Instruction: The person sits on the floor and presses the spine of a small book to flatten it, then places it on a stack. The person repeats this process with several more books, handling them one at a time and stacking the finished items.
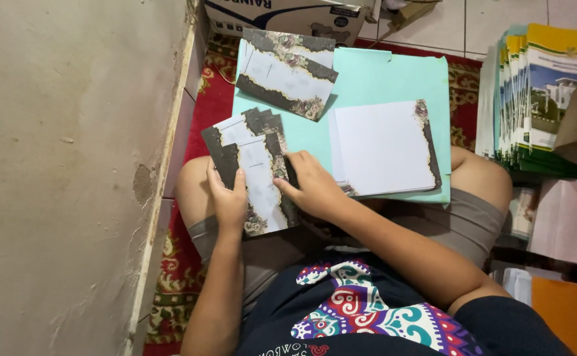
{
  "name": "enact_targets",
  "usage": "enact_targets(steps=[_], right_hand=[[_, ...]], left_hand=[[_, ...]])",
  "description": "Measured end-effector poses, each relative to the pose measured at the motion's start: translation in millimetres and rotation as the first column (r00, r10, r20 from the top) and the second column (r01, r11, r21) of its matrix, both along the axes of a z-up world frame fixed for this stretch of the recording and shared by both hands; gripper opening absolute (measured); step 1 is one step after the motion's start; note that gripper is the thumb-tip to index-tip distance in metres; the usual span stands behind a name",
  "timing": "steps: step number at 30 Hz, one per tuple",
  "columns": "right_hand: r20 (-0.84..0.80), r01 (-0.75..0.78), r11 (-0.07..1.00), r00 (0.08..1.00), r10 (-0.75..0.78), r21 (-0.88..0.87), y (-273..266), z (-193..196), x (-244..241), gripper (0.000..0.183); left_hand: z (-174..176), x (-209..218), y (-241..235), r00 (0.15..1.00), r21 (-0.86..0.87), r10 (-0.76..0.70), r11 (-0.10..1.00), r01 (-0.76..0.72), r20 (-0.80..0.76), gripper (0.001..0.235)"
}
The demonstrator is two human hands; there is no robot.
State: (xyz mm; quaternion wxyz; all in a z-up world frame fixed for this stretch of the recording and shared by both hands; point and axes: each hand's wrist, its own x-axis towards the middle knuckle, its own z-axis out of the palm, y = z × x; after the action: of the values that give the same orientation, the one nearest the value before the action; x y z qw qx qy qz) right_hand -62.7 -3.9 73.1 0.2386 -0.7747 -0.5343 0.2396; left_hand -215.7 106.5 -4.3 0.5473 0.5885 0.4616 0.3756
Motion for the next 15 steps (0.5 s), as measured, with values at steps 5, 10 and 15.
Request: enact_targets(steps=[5,10,15], right_hand=[[-0.092,-0.016,0.992,0.995,0.027,0.123,6,-27,9,0.055],[-0.047,0.073,0.930,0.997,-0.059,0.362,36,-5,75,0.040],[-0.037,0.471,0.817,0.872,-0.488,0.332,72,-46,179,0.059]], left_hand=[[-7,-5,0,0.967,0.213,0.142,0.972,-0.096,-0.211,0.069],[18,-8,-2,0.951,0.281,0.168,0.955,-0.092,-0.261,0.064],[12,-9,3,0.980,0.245,0.148,0.963,-0.113,-0.130,0.065]])
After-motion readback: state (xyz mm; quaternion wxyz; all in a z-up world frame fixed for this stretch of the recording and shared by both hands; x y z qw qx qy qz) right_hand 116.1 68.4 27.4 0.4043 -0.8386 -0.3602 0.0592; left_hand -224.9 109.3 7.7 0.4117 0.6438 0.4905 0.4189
